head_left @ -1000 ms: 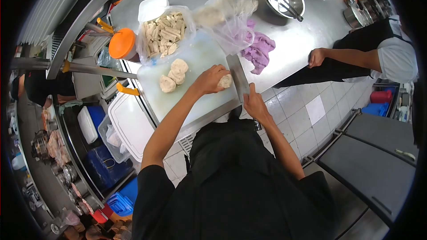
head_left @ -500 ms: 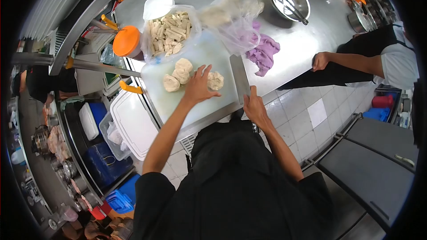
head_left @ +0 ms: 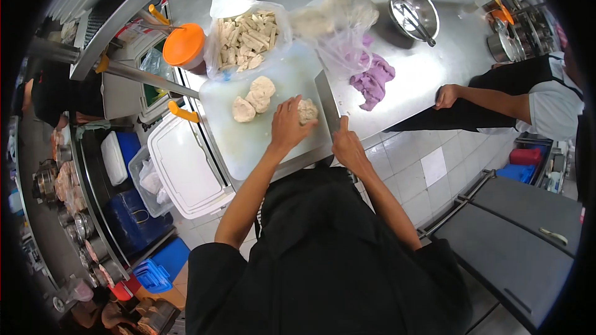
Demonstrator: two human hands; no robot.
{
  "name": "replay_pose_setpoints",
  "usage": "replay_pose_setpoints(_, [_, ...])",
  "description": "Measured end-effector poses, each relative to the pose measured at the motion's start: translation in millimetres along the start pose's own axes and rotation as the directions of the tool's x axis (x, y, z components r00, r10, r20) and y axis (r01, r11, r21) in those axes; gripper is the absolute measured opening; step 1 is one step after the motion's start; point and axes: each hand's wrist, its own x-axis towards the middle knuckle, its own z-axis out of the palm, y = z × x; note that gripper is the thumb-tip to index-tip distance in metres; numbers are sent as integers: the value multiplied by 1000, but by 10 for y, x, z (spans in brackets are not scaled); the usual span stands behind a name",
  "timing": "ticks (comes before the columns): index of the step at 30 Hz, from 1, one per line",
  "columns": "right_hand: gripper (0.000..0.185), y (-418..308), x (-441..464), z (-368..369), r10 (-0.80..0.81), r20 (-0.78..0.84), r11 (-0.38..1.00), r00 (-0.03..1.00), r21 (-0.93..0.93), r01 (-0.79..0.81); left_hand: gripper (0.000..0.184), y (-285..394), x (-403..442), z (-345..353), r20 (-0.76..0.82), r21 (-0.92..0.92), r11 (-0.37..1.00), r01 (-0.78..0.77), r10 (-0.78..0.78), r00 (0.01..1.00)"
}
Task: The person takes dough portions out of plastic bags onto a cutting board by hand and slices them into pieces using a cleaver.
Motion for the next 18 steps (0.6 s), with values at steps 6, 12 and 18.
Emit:
replay_pose_setpoints(6, [40, -279, -196, -206, 30, 23, 980, 999, -198, -25, 23, -146, -24, 3, 51, -77, 993, -85, 89, 995])
replay_pose_setpoints(12, [32, -305, -366, -175, -13, 157, 967, 988, -249, 52, 22, -72, 6, -34, 68, -61, 996, -61, 65, 996])
replay_pose_setpoints(18, [31, -269, -382, -148, 6, 195, 924, 981, -377, 69, 20, -140, -7, 45, 26, -77, 996, -39, 41, 999])
